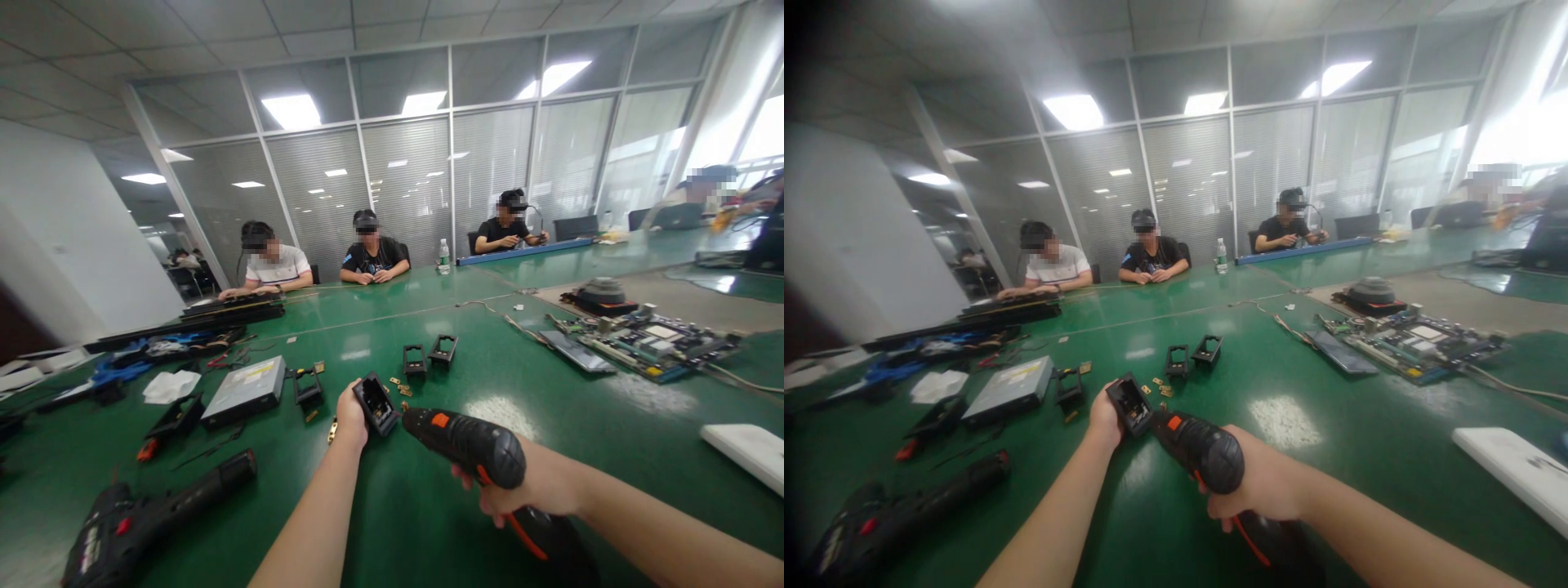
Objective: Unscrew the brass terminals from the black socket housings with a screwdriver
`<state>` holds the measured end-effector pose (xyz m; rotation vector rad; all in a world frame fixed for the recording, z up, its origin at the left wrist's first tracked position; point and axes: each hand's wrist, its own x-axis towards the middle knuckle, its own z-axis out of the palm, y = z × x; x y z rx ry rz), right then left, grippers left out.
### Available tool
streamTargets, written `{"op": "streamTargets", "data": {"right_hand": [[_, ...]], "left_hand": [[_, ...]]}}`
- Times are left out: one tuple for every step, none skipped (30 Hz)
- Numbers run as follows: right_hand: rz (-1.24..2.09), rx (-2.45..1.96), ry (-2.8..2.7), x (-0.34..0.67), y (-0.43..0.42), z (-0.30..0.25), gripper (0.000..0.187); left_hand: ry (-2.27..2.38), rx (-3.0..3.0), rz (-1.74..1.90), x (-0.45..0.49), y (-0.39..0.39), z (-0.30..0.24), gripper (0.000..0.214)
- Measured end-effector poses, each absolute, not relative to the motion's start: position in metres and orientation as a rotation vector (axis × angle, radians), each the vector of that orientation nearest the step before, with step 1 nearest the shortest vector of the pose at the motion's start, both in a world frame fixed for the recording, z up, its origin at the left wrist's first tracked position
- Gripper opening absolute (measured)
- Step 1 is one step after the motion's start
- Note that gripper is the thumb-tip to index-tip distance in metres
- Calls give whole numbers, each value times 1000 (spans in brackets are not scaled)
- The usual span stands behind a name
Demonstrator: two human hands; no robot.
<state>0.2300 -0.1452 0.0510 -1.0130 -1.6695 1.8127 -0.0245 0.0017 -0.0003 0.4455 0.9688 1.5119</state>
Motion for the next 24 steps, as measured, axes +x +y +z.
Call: {"op": "streamTargets", "data": {"right_hand": [[1794, -1005, -1654, 233, -147, 51, 44], [1765, -990, -1642, 236, -148, 51, 44], [1720, -971, -1634, 239, -149, 50, 44], [1659, -949, -1631, 243, -148, 48, 45], [1587, -928, -1633, 246, -147, 46, 46], [1506, -911, -1634, 249, -145, 43, 48], [1430, -901, -1637, 251, -142, 39, 50], [1366, -901, -1633, 253, -138, 35, 53], [1312, -907, -1625, 254, -133, 31, 57], [1268, -918, -1613, 255, -129, 27, 61], [1229, -932, -1599, 254, -126, 23, 64], [1192, -948, -1582, 254, -124, 21, 65], [1161, -963, -1563, 253, -123, 20, 66], [1138, -978, -1541, 251, -123, 19, 67], [1128, -994, -1519, 250, -125, 20, 67], [1125, -1011, -1497, 248, -128, 22, 67], [1135, -1034, -1481, 247, -131, 25, 67], [1152, -1063, -1475, 246, -135, 28, 68], [1161, -1097, -1474, 245, -139, 31, 69], [1182, -1127, -1486, 244, -142, 35, 68], [1203, -1156, -1504, 243, -146, 38, 65], [1221, -1178, -1521, 241, -150, 41, 61], [1245, -1187, -1545, 240, -153, 43, 55], [1254, -1189, -1562, 239, -157, 45, 50]], "left_hand": [[969, 448, 1506, -25, 2, 0, 11], [969, 447, 1497, -26, 3, 0, 13], [968, 441, 1488, -27, 4, 0, 14], [967, 432, 1481, -29, 4, 1, 14], [965, 421, 1477, -30, 5, 1, 14], [964, 410, 1476, -31, 6, 1, 13], [963, 398, 1478, -33, 6, 1, 12], [960, 385, 1481, -34, 6, 1, 10], [953, 374, 1484, -36, 6, 1, 9], [940, 364, 1489, -37, 6, 2, 8], [921, 359, 1486, -38, 5, 3, 8], [897, 356, 1476, -39, 5, 4, 9], [872, 355, 1466, -39, 4, 5, 11], [854, 351, 1458, -39, 3, 5, 11], [841, 343, 1453, -38, 3, 5, 12], [835, 331, 1451, -37, 3, 5, 12], [836, 318, 1447, -36, 4, 5, 12], [844, 304, 1443, -35, 4, 4, 11], [855, 294, 1436, -34, 5, 3, 11], [875, 283, 1425, -33, 7, 2, 11], [889, 275, 1419, -33, 8, 1, 11], [894, 267, 1422, -32, 9, 1, 10], [900, 259, 1424, -32, 10, 1, 11], [911, 245, 1437, -32, 10, 2, 11]]}}
